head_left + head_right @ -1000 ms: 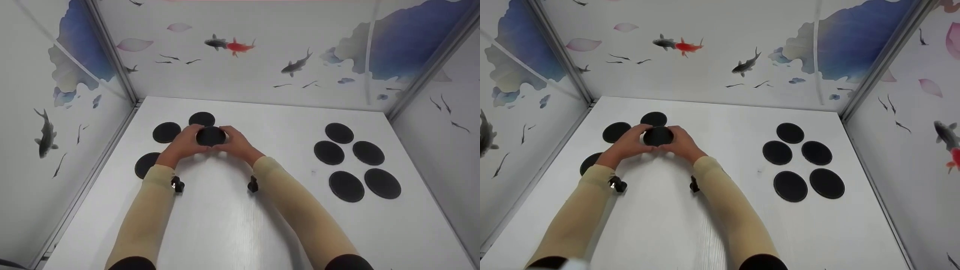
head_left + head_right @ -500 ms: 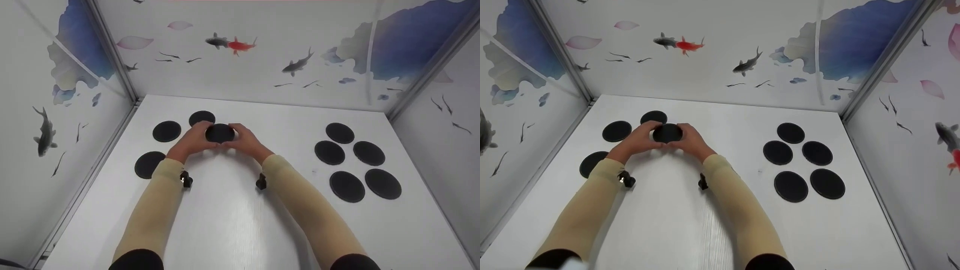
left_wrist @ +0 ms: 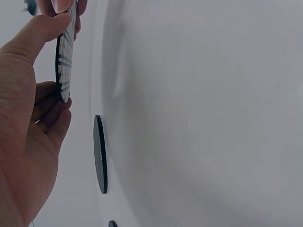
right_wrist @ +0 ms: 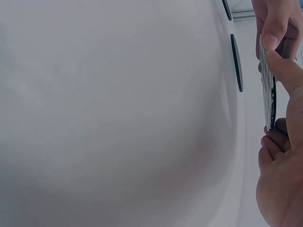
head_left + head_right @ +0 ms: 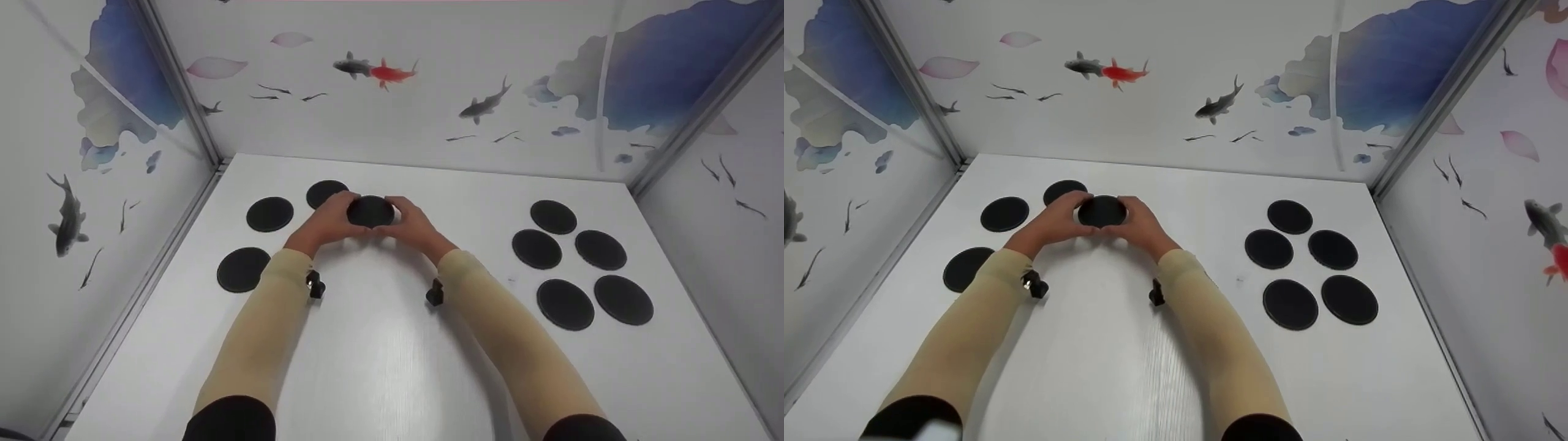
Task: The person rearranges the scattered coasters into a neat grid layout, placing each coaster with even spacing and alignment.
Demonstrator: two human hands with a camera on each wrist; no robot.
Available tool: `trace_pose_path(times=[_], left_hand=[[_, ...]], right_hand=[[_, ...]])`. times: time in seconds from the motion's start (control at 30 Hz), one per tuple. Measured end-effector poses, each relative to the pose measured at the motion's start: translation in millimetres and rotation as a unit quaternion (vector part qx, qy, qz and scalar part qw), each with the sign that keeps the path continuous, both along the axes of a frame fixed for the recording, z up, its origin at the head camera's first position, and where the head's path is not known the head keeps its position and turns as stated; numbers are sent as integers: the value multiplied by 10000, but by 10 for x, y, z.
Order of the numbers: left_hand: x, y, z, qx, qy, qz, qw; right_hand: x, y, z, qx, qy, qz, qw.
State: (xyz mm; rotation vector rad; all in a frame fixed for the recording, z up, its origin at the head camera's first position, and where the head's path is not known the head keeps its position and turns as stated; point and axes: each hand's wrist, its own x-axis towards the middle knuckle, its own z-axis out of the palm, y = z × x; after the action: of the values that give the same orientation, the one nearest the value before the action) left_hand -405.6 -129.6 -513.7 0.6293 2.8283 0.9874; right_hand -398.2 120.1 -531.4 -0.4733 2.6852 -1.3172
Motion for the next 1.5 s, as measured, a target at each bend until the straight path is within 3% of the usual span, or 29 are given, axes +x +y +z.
trace_pose_path(times=[0.33, 0.73, 1.27, 1.5], left_hand=[[-87, 143, 39, 40, -46, -55, 10000], [-88, 242, 145, -6, -81, -72, 9999], [-119, 301, 155, -60, 53, -111, 9999], [-135, 310, 93, 13, 14, -123, 9999]], right_hand=[[-21, 144, 48, 33, 13, -136, 9999], [-36, 230, 103, 182, 310, -73, 9993], [-71, 295, 93, 163, 392, -92, 9991], [-57, 294, 61, 122, 226, -138, 9996]])
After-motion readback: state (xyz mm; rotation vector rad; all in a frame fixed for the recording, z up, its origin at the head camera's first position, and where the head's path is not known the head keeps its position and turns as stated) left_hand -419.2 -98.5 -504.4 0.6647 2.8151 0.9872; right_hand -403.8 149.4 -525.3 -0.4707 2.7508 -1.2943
